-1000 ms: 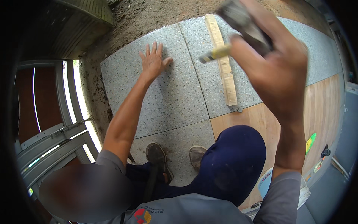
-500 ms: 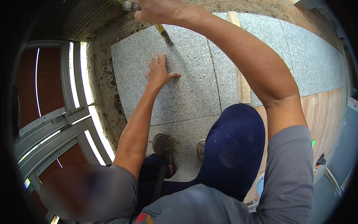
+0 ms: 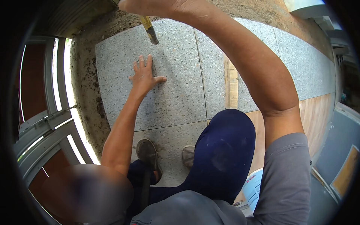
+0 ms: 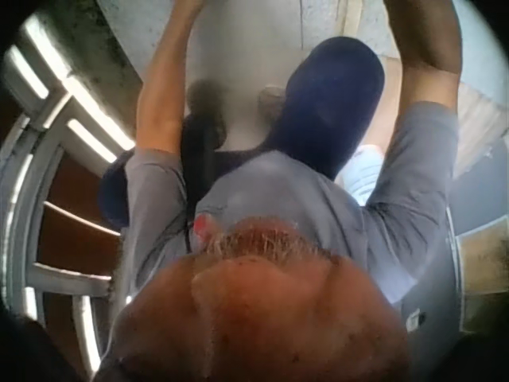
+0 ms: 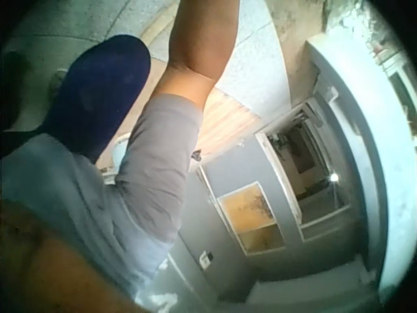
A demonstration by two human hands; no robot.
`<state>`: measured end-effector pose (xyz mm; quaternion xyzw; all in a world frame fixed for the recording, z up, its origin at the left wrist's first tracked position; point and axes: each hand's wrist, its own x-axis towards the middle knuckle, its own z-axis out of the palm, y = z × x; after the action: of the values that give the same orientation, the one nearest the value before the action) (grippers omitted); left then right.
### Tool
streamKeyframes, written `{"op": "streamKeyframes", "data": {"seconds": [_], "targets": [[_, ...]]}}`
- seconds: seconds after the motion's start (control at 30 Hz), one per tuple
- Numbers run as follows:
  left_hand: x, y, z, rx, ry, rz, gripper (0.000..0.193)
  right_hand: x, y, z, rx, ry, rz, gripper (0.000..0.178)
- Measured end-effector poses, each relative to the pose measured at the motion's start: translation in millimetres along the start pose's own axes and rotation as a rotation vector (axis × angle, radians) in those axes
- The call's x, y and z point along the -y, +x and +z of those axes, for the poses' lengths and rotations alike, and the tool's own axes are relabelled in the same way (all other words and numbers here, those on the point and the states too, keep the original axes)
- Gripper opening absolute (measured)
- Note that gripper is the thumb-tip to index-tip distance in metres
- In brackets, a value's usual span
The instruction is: The recorder is installing and leveling large floor tiles using a hammer and a wooden block.
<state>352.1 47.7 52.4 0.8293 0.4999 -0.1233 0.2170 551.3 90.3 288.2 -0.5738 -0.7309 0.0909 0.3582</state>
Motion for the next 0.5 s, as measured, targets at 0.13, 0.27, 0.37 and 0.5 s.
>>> {"op": "streamKeyframes", "data": {"seconds": [0.13, 0.27, 0.37, 0.5], "targets": [[3, -2, 4, 0.000, -0.007, 0.004, 0.122, 5, -4, 13, 0.094, -0.080, 0.055, 0.036], [0, -1, 1, -0.005, -0.001, 0.003, 0.122, 8, -4, -1, 0.132, 0.048, 0.132, 0.039], [1, -1, 3, -0.005, -0.003, 0.004, 0.123, -8, -6, 25, 0.000, -0.135, -0.077, 0.038], [2, 1, 4, 0.012, 0.004, -0.014, 0.124, 1, -3, 9, 0.077, 0.053, 0.105, 0.036]]}}
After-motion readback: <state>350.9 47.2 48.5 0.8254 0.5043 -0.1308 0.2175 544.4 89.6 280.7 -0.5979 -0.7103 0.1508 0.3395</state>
